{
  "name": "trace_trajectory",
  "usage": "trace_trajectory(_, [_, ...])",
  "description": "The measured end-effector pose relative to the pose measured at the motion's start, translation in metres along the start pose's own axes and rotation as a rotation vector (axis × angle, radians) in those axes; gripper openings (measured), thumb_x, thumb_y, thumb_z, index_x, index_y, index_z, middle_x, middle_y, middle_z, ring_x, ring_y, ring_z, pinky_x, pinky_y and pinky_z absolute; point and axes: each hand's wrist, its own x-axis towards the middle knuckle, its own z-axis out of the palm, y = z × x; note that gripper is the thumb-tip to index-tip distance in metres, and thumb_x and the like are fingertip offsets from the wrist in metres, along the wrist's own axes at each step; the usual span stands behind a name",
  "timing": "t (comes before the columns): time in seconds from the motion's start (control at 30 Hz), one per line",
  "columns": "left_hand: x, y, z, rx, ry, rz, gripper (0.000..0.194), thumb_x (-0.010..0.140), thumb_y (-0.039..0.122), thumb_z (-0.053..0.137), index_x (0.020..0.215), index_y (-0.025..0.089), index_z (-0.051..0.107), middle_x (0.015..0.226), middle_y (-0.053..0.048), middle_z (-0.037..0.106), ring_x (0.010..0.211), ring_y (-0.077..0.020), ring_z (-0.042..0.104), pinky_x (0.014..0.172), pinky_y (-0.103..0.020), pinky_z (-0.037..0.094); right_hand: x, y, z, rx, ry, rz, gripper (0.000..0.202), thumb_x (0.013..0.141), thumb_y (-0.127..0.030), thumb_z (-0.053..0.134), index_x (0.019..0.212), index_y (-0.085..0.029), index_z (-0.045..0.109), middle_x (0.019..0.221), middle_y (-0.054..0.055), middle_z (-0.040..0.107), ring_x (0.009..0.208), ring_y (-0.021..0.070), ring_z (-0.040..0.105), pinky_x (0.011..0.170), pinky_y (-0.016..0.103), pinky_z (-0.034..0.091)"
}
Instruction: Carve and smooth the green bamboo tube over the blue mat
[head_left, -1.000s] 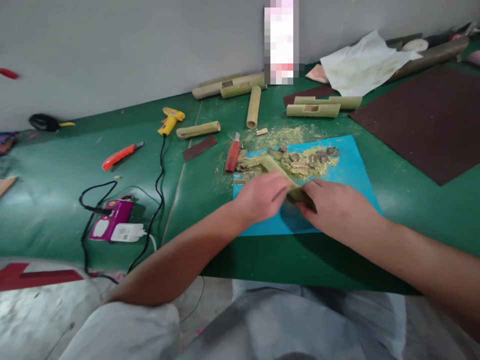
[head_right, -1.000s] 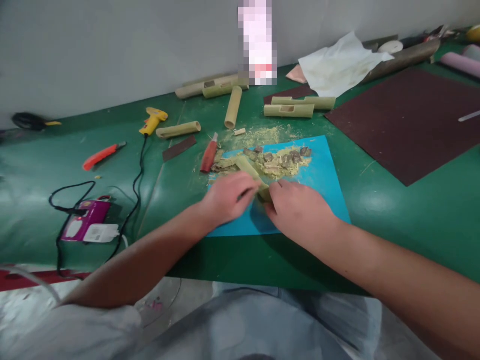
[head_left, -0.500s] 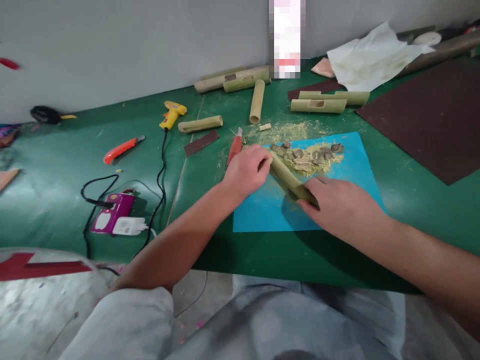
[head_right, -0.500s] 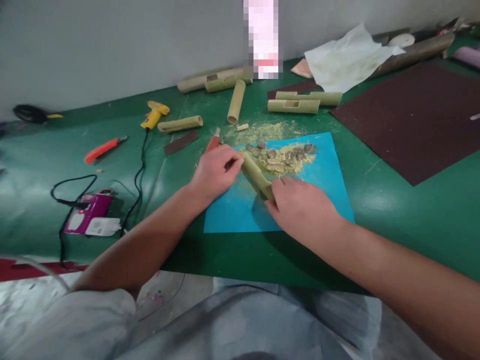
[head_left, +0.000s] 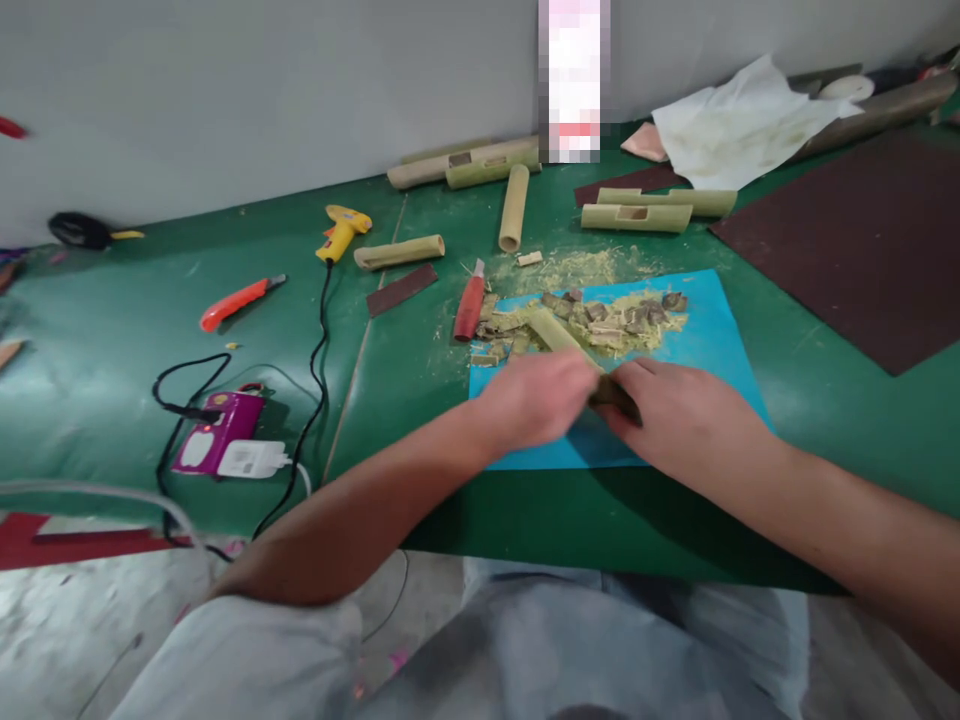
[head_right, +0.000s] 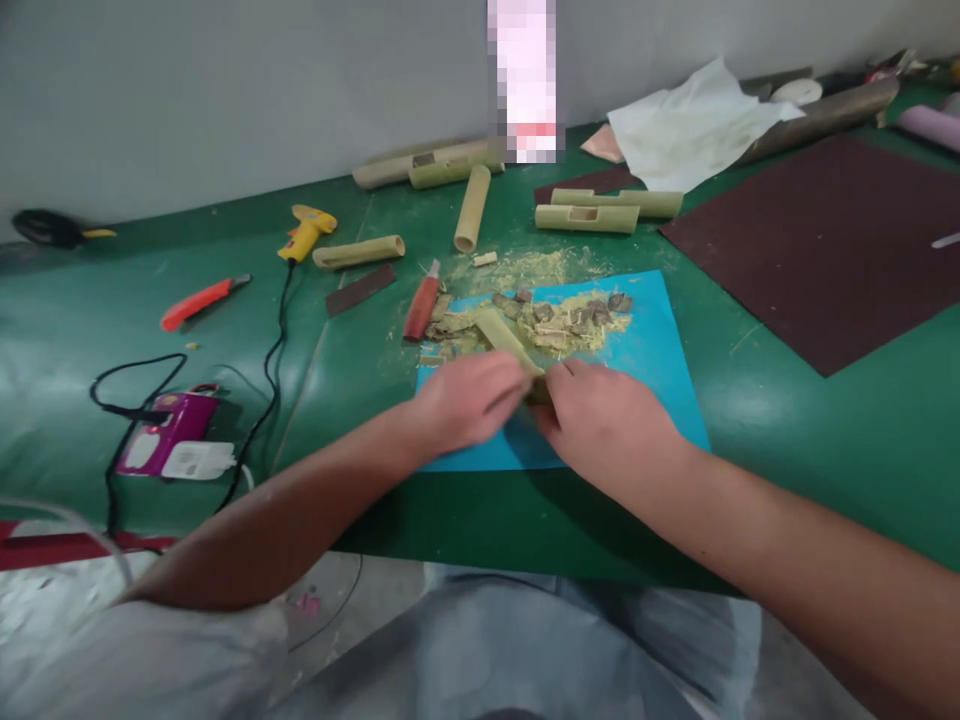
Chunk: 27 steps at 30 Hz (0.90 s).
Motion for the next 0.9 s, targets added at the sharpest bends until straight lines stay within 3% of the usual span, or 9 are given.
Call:
trace_trajectory(0.1, [0.000, -0.009, -0.001, 0.013, 0.148, -0.196, 0.025, 0.104, 0.021, 0.048, 0.088, 0.016, 0.067, 0.086, -0.008, 0.069, 0.080, -0.0206, 0.066, 0.073, -0.033, 0.055, 0.000, 0.000, 0.000, 0.002, 0.019, 0.000, 0.018, 0.100, -0.032, 0.055, 0.099, -0.019, 0.067, 0.096, 0.010, 0.071, 0.080, 0.0240, 0.066, 0.058, 0.034, 0.031])
trace_trajectory(0.13, [0.000, -0.010, -0.001, 0.006, 0.145, -0.215, 0.025, 0.105, 0.022, 0.048, 0.089, 0.016, 0.067, 0.087, -0.008, 0.070, 0.081, -0.0208, 0.066, 0.075, -0.033, 0.055, 0.000, 0.000, 0.000, 0.004, 0.015, -0.005, 0.018, 0.100, -0.032, 0.055, 0.099, -0.019, 0.067, 0.095, 0.011, 0.071, 0.080, 0.0243, 0.066, 0.058, 0.034, 0.031])
trace_trajectory(0.27, [-0.001, -0.006, 0.001, -0.090, 0.015, -0.063, 0.028, 0.107, 0.026, 0.046, 0.095, 0.017, 0.070, 0.088, -0.007, 0.071, 0.081, -0.0194, 0.068, 0.070, -0.030, 0.054, 0.000, -0.001, 0.000, 0.006, -0.009, 0.000, 0.020, 0.102, -0.032, 0.053, 0.097, -0.018, 0.066, 0.093, 0.010, 0.070, 0.077, 0.0228, 0.065, 0.059, 0.034, 0.031])
trace_trajectory(0.43, [0.000, -0.014, 0.002, -0.053, 0.206, -0.230, 0.024, 0.104, 0.021, 0.051, 0.086, 0.016, 0.067, 0.085, -0.007, 0.070, 0.081, -0.0193, 0.067, 0.075, -0.031, 0.054, 0.000, 0.001, 0.002, 0.008, 0.033, -0.009, 0.017, 0.100, -0.031, 0.055, 0.097, -0.019, 0.066, 0.094, 0.010, 0.071, 0.076, 0.0218, 0.064, 0.057, 0.032, 0.029])
trace_trajectory(0.6, [-0.003, -0.001, 0.002, -0.136, 0.032, -0.089, 0.026, 0.107, 0.025, 0.048, 0.094, 0.017, 0.069, 0.087, -0.007, 0.071, 0.080, -0.0189, 0.067, 0.071, -0.029, 0.053, 0.000, 0.001, 0.003, -0.007, 0.024, -0.023, 0.019, 0.101, -0.030, 0.053, 0.097, -0.018, 0.067, 0.093, 0.010, 0.072, 0.076, 0.0219, 0.065, 0.058, 0.033, 0.031])
trace_trajectory(0.77, [-0.004, -0.016, -0.003, -0.095, 0.220, -0.291, 0.022, 0.102, 0.024, 0.055, 0.085, 0.018, 0.067, 0.080, -0.005, 0.068, 0.077, -0.0183, 0.065, 0.074, -0.031, 0.055, 0.000, -0.002, -0.002, 0.009, 0.017, -0.006, 0.019, 0.100, -0.032, 0.055, 0.100, -0.018, 0.067, 0.098, 0.010, 0.073, 0.079, 0.0227, 0.066, 0.058, 0.032, 0.032])
trace_trajectory(0.9, [-0.005, -0.019, -0.004, -0.210, 0.097, -0.147, 0.021, 0.105, 0.026, 0.053, 0.098, 0.018, 0.071, 0.091, -0.006, 0.073, 0.085, -0.0183, 0.070, 0.079, -0.030, 0.058, 0.000, -0.004, -0.004, -0.011, -0.036, 0.002, 0.019, 0.102, -0.030, 0.054, 0.102, -0.016, 0.068, 0.100, 0.012, 0.073, 0.084, 0.0250, 0.068, 0.061, 0.033, 0.032])
